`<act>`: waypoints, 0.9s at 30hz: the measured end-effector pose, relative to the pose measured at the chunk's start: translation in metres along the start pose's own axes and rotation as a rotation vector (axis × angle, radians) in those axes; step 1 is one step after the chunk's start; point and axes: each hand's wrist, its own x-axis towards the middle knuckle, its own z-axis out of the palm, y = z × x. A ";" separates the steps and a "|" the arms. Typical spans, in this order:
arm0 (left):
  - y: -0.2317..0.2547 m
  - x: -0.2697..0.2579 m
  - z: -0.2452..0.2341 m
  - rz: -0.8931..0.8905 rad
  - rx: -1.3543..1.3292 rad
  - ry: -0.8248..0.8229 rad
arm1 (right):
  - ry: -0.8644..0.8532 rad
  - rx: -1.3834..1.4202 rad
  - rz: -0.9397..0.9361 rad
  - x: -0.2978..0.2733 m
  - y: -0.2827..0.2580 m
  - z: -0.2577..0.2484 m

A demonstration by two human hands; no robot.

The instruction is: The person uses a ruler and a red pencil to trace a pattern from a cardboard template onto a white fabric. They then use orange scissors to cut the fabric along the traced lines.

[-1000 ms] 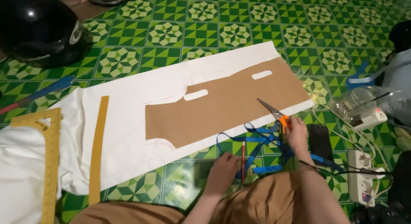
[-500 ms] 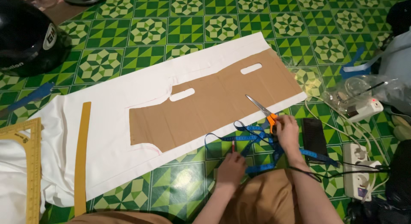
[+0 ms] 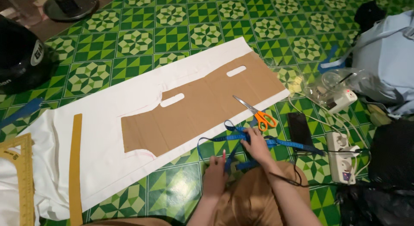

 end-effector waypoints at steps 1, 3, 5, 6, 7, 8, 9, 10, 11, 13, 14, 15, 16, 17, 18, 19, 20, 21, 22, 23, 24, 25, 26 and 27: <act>0.004 -0.003 -0.009 -0.013 -0.013 0.008 | -0.006 -0.012 0.005 -0.002 -0.002 0.000; 0.010 -0.005 -0.025 -0.068 -0.021 0.005 | -0.051 -0.032 0.071 -0.002 -0.002 0.004; 0.013 -0.007 -0.034 -0.154 -0.013 -0.024 | -0.131 -0.053 0.196 -0.001 0.002 0.009; 0.012 -0.008 -0.037 -0.165 0.008 -0.042 | -0.159 0.021 0.213 -0.001 0.004 0.010; 0.011 -0.008 -0.038 -0.176 0.029 -0.061 | -0.187 0.094 0.230 -0.001 0.005 0.011; 0.009 -0.008 -0.039 -0.188 0.049 -0.081 | -0.216 0.168 0.248 0.000 0.006 0.011; 0.007 -0.008 -0.039 -0.180 0.070 -0.084 | -0.130 0.048 0.227 0.001 0.009 0.008; 0.006 -0.008 -0.039 -0.174 0.090 -0.086 | -0.046 -0.071 0.205 0.003 0.015 0.001; 0.005 -0.009 -0.039 -0.168 0.110 -0.088 | 0.038 -0.190 0.182 0.005 0.021 -0.007; 0.005 -0.012 -0.042 -0.101 0.131 -0.029 | 0.060 -0.537 0.290 0.005 0.040 -0.025; 0.007 -0.011 -0.046 -0.062 0.144 0.003 | -0.061 -0.642 0.382 0.003 0.051 -0.034; 0.011 -0.011 -0.050 -0.012 0.106 0.061 | -0.183 -0.745 0.474 -0.001 0.063 -0.043; 0.017 -0.010 -0.055 0.038 0.069 0.122 | -0.213 -0.781 0.514 -0.005 0.075 -0.048; 0.022 -0.009 -0.059 0.088 0.031 0.183 | -0.243 -0.817 0.554 -0.009 0.085 -0.049; 0.027 -0.009 -0.063 0.099 0.005 0.205 | -0.241 -0.784 0.588 -0.012 0.094 -0.051; 0.032 -0.007 -0.068 0.111 -0.021 0.228 | -0.240 -0.751 0.621 -0.015 0.099 -0.052; 0.036 -0.007 -0.073 0.117 -0.045 0.251 | -0.243 -0.718 0.651 -0.014 0.099 -0.051; 0.040 -0.008 -0.077 0.123 -0.077 0.266 | -0.243 -0.686 0.652 -0.012 0.095 -0.052; 0.043 -0.009 -0.082 0.129 -0.107 0.282 | -0.242 -0.653 0.653 -0.009 0.085 -0.055; 0.045 -0.010 -0.087 0.136 -0.136 0.299 | -0.241 -0.619 0.654 -0.008 0.072 -0.061; 0.047 -0.011 -0.092 0.079 -0.231 0.265 | -0.113 -0.592 0.607 -0.006 0.055 -0.067; 0.049 -0.012 -0.097 0.023 -0.326 0.232 | 0.014 -0.563 0.561 -0.005 0.035 -0.074; 0.048 -0.013 -0.102 -0.033 -0.422 0.196 | 0.140 -0.532 0.517 -0.003 0.013 -0.079; 0.044 -0.011 -0.107 -0.059 -0.448 0.215 | 0.244 -0.405 0.387 0.004 -0.009 -0.083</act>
